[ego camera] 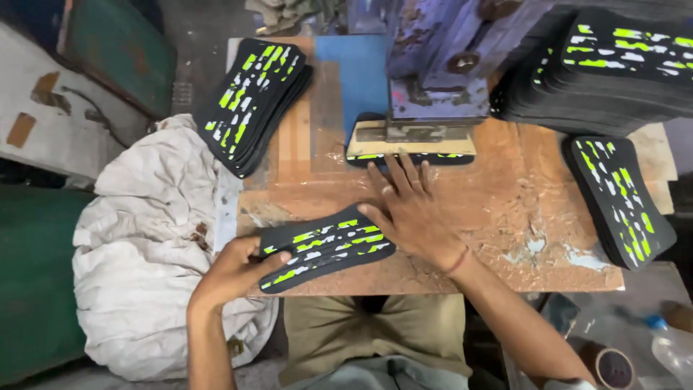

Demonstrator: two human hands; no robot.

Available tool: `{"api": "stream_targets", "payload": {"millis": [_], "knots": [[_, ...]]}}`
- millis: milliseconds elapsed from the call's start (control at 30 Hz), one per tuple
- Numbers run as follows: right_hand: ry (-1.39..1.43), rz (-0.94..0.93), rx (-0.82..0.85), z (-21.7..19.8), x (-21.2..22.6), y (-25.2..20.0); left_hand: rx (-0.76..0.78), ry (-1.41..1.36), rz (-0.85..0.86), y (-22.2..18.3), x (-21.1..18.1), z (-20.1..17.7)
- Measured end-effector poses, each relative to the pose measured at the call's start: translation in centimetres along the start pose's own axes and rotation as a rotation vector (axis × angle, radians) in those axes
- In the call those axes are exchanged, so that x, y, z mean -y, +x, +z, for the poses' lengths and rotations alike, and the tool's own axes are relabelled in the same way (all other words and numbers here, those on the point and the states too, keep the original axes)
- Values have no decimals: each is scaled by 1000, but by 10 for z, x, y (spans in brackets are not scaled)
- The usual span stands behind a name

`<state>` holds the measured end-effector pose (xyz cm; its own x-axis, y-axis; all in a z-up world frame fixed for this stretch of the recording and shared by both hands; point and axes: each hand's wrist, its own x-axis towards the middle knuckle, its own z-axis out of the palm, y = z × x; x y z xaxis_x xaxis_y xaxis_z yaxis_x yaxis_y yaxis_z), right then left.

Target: Pressing and stacking patterned shoe upper components using an industrial machine.

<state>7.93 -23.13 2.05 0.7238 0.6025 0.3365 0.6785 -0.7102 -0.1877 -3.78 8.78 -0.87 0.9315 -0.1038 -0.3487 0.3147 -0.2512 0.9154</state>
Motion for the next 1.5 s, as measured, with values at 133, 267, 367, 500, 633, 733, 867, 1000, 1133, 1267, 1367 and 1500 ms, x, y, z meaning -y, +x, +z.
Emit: {"api": "stream_targets", "payload": {"millis": [133,267,367,500,633,733,867,1000,1133,1267,1367,1500], "knots": [[110,6,90,-27,11,-46,34,-64,20,-9,-12,6],[117,56,97,-32,20,-80,-80,-35,-110,-6,2,5],[102,90,71,-32,26,-94,-90,-7,-46,-7,12,5],[63,127,57,-35,32,-102,-121,-3,-53,-8,10,7],[89,129,48,-41,10,-121,-212,-54,-67,-6,18,4],[61,224,1,-62,-57,-137,-600,83,138,16,18,-27],[-359,542,-291,-102,-146,-137,-766,-232,436,80,-23,-72],[-266,595,-147,-95,-147,-148,-698,-320,517,130,-32,-84],[-165,619,-109,-61,-67,-150,-850,-28,636,69,-79,-21],[-10,272,-86,-49,-13,-107,-815,97,522,43,-52,35],[93,239,-91,-44,-3,-90,-565,86,446,35,-48,68],[120,223,-64,-38,1,-79,-511,172,506,36,-46,81]]}}
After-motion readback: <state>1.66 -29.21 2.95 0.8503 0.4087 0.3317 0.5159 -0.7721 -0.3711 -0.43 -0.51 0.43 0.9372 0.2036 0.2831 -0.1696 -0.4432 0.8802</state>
